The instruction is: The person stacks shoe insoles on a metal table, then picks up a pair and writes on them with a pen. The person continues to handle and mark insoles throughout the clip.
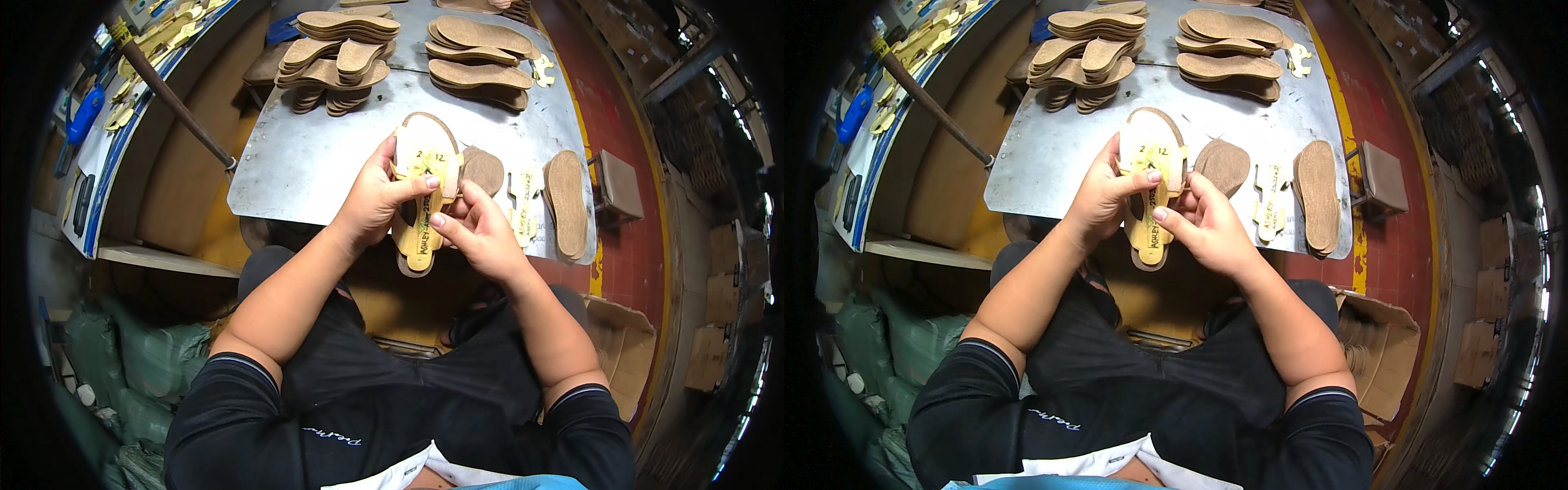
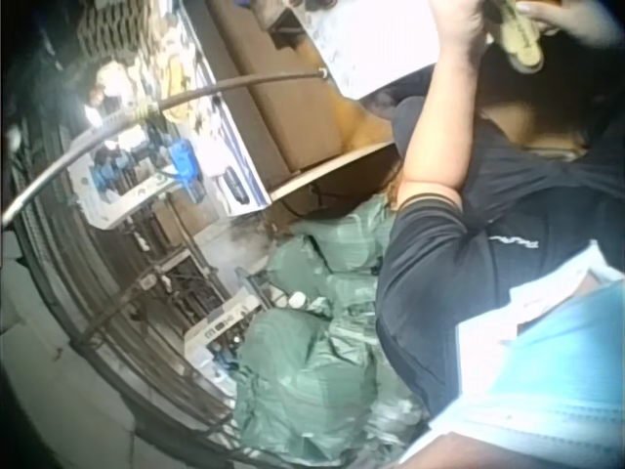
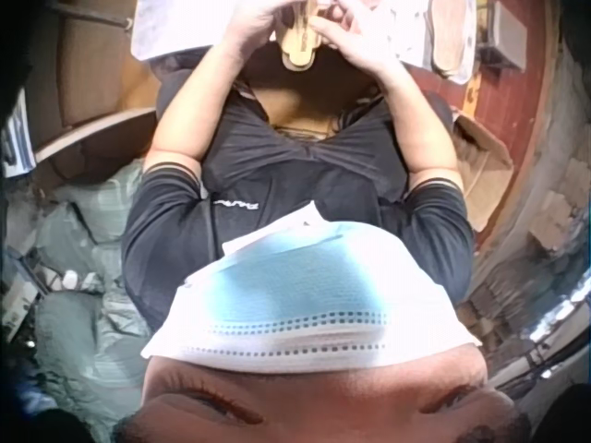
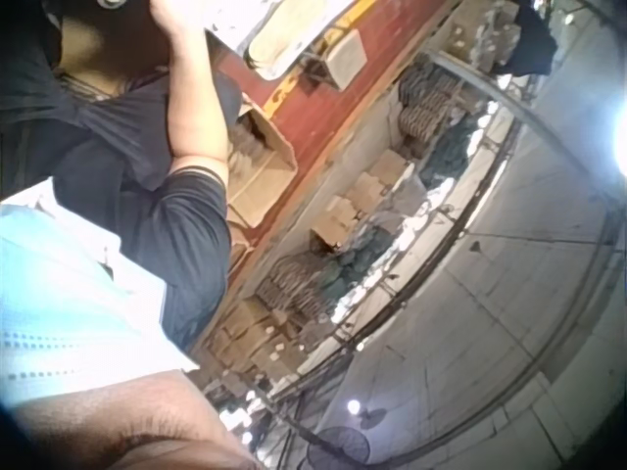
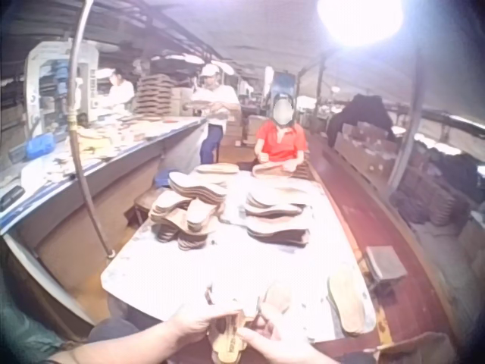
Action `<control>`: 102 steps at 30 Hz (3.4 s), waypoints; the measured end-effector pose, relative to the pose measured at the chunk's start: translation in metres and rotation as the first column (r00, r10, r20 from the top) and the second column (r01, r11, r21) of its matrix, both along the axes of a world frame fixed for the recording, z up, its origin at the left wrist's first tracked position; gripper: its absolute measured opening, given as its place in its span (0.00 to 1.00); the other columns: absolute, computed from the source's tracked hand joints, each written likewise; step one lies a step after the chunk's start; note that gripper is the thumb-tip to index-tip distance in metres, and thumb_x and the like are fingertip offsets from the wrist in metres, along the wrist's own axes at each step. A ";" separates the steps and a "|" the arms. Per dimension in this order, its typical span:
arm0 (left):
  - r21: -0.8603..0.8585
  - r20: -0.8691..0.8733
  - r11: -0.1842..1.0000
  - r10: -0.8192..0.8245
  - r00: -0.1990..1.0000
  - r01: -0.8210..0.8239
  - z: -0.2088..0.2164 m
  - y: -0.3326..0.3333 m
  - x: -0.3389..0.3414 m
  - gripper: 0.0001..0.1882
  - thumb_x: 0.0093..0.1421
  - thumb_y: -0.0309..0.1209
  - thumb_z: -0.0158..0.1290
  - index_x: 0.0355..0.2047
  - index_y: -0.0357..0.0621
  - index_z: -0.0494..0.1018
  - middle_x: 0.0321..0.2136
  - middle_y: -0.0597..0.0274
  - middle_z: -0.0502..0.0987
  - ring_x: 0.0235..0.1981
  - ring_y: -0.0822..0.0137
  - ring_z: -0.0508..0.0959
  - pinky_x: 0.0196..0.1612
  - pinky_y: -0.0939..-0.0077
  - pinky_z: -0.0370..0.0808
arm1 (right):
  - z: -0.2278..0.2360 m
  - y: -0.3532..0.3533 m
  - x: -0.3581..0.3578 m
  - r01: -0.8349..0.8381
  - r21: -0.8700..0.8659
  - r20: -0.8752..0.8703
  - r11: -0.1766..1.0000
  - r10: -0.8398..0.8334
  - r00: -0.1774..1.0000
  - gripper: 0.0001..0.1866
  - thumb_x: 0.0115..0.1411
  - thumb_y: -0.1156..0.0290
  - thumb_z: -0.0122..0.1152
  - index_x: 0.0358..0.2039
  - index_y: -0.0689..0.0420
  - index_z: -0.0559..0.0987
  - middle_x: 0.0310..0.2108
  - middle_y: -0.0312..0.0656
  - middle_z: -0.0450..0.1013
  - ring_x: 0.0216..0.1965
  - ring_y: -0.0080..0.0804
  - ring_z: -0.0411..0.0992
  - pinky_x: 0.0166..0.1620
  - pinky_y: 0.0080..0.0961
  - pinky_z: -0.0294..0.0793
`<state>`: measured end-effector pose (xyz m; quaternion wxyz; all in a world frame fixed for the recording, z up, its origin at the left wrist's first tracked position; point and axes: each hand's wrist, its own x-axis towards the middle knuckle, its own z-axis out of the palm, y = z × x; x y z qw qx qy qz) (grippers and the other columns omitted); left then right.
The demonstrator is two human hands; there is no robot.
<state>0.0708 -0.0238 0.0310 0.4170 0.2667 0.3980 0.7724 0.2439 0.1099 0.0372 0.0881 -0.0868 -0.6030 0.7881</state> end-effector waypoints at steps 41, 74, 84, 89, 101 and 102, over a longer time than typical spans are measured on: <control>-0.145 -0.049 0.945 -0.302 0.952 0.292 -0.010 -0.002 0.024 0.32 0.69 0.22 0.69 0.71 0.37 0.71 0.58 0.57 0.84 0.59 0.65 0.84 0.65 0.64 0.81 | 0.015 0.048 0.002 0.316 0.260 -0.096 0.913 -0.301 0.949 0.13 0.74 0.67 0.77 0.49 0.64 0.88 0.40 0.38 0.87 0.42 0.20 0.82 0.49 0.22 0.82; 0.085 0.032 0.994 0.068 0.997 -0.071 -0.008 0.004 -0.005 0.22 0.72 0.20 0.65 0.64 0.39 0.74 0.51 0.57 0.87 0.52 0.66 0.88 0.58 0.64 0.87 | 0.000 0.013 0.000 -0.135 -0.009 0.225 0.991 0.133 0.965 0.22 0.73 0.69 0.75 0.62 0.60 0.79 0.44 0.35 0.86 0.41 0.17 0.82 0.43 0.18 0.82; 0.151 0.147 0.987 -0.070 0.987 0.047 -0.010 0.001 -0.003 0.26 0.76 0.20 0.58 0.72 0.36 0.67 0.59 0.40 0.84 0.62 0.47 0.87 0.61 0.52 0.90 | 0.002 -0.004 -0.006 -0.062 0.004 0.190 0.998 0.060 0.980 0.25 0.69 0.74 0.78 0.63 0.60 0.78 0.47 0.37 0.85 0.44 0.19 0.84 0.45 0.20 0.83; 0.157 0.066 0.987 -0.052 0.996 0.042 -0.016 0.004 -0.005 0.26 0.77 0.21 0.58 0.72 0.34 0.66 0.58 0.37 0.85 0.62 0.45 0.87 0.61 0.50 0.90 | -0.005 -0.002 -0.005 -0.135 -0.007 0.271 0.991 0.132 0.954 0.28 0.67 0.72 0.81 0.63 0.61 0.77 0.47 0.38 0.86 0.45 0.22 0.85 0.47 0.23 0.87; 0.129 0.111 0.991 0.005 0.994 -0.019 -0.010 -0.002 -0.012 0.20 0.74 0.20 0.61 0.64 0.36 0.74 0.53 0.49 0.88 0.55 0.58 0.90 0.62 0.60 0.88 | -0.009 -0.001 -0.008 -0.122 -0.077 0.197 0.990 0.135 0.971 0.38 0.60 0.79 0.86 0.67 0.61 0.74 0.53 0.42 0.86 0.51 0.28 0.87 0.59 0.30 0.88; 0.146 0.140 0.989 -0.026 0.990 0.006 -0.009 -0.003 -0.014 0.19 0.74 0.20 0.61 0.63 0.35 0.75 0.53 0.48 0.88 0.54 0.57 0.90 0.61 0.60 0.89 | -0.007 -0.002 -0.007 -0.124 -0.071 0.198 0.990 0.136 0.971 0.38 0.60 0.79 0.86 0.67 0.62 0.74 0.53 0.42 0.86 0.52 0.28 0.86 0.59 0.30 0.88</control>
